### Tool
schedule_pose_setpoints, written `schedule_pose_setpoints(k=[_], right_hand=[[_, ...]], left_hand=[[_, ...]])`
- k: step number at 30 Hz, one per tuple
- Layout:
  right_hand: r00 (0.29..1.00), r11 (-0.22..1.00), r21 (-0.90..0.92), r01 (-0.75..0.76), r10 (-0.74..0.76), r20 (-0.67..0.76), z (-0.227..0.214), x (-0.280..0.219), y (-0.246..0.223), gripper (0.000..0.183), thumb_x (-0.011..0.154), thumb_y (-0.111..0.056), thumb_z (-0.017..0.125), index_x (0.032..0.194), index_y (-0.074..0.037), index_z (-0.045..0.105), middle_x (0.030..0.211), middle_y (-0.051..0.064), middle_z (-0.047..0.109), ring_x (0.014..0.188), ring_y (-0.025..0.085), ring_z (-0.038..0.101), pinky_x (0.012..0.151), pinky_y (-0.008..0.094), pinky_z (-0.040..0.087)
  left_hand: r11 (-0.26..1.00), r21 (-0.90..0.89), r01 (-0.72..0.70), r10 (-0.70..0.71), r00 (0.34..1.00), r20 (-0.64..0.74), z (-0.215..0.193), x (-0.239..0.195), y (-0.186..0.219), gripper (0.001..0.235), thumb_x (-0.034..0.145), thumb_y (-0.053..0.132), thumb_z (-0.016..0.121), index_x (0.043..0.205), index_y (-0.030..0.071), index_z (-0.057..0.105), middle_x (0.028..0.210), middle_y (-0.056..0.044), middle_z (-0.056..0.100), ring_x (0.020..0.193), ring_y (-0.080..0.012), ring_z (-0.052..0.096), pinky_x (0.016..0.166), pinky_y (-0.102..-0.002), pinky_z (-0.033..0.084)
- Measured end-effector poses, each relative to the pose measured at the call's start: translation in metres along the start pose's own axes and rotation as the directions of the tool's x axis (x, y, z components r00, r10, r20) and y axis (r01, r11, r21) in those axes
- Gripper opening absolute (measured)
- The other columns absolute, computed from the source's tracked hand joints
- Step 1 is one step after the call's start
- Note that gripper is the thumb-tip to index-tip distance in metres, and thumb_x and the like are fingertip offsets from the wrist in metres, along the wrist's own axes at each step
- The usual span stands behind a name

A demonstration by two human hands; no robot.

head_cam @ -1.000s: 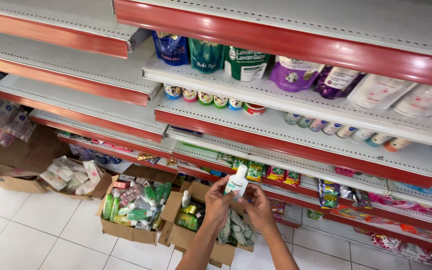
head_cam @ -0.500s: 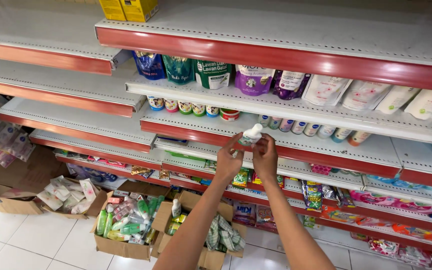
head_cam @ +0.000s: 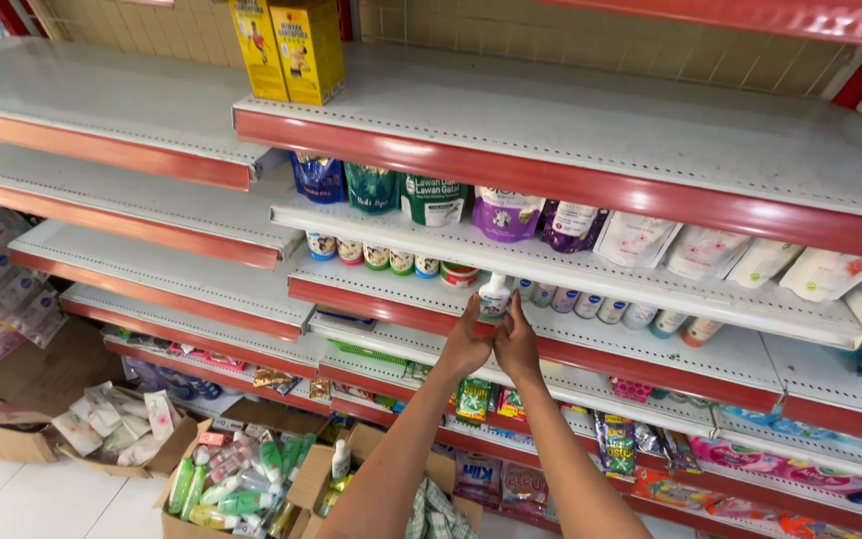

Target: The person takes cosmetic tubes and bottles from a store shelf, wipes some items with a cloth, scans each item with a handheld barcode scanner, and places them into a cardboard box on the floor. They repeat this for several items and place one bottle back on the shelf.

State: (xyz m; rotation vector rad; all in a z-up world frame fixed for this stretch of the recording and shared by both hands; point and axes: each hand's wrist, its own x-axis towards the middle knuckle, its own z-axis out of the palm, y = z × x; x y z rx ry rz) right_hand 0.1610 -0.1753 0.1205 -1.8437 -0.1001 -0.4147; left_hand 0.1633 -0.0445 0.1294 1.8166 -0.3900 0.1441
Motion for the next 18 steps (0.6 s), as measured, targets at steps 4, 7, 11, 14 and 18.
schedule_pose_setpoints(k=[4,7,11,14,18], right_hand=[[0.998,0.998,-0.027,-0.054,0.054,0.013,-0.001,0.004,0.004,0.077,0.095,0.004,0.05,0.163,-0.012,0.017,0.161,0.02,0.038,0.145,0.03,0.043,0.112,0.035,0.044],[0.999,0.999,-0.017,-0.032,0.032,-0.005,0.004,0.008,0.005,0.078,0.093,0.006,0.051,0.162,-0.011,0.02,0.162,0.019,0.038,0.146,0.031,0.044,0.114,0.036,0.043],[0.999,0.999,0.037,0.007,-0.006,-0.034,0.006,0.0,-0.004,0.08,0.091,0.008,0.053,0.162,-0.01,0.021,0.159,0.02,0.04,0.146,0.034,0.044,0.115,0.037,0.041],[0.992,0.998,0.055,0.02,-0.013,-0.124,0.008,-0.017,-0.031,0.076,0.088,0.006,0.059,0.155,-0.01,0.028,0.154,0.018,0.042,0.138,0.035,0.05,0.105,0.038,0.048],[0.956,0.921,-0.377,0.102,-0.195,-0.219,0.013,-0.034,-0.032,0.056,0.085,0.0,0.067,0.137,-0.014,0.052,0.14,0.015,0.05,0.12,0.034,0.061,0.094,0.042,0.054]], left_hand=[[0.999,-0.031,-0.007,0.007,1.0,0.001,0.007,0.015,-0.016,0.093,0.077,0.005,0.063,0.158,-0.005,0.02,0.166,-0.024,0.025,0.158,-0.0295,0.021,0.126,-0.034,0.019],[0.999,-0.036,0.034,-0.033,0.999,0.039,-0.001,0.017,-0.01,0.095,0.076,0.005,0.062,0.159,-0.004,0.019,0.166,-0.024,0.025,0.157,-0.0292,0.021,0.126,-0.033,0.019],[0.998,-0.055,0.011,-0.007,0.998,0.069,-0.009,0.014,-0.011,0.096,0.076,0.005,0.061,0.16,-0.004,0.017,0.167,-0.025,0.024,0.158,-0.0299,0.02,0.126,-0.033,0.019],[0.999,0.008,-0.047,0.046,0.995,0.087,-0.021,0.006,0.003,0.096,0.073,0.003,0.065,0.156,-0.008,0.019,0.164,-0.027,0.025,0.156,-0.0336,0.02,0.125,-0.035,0.019],[0.921,0.381,-0.084,0.101,0.995,-0.025,-0.03,-0.006,0.023,0.059,0.083,0.014,0.064,0.14,0.003,0.053,0.153,-0.015,0.05,0.147,-0.0304,0.045,0.125,-0.042,0.033]])
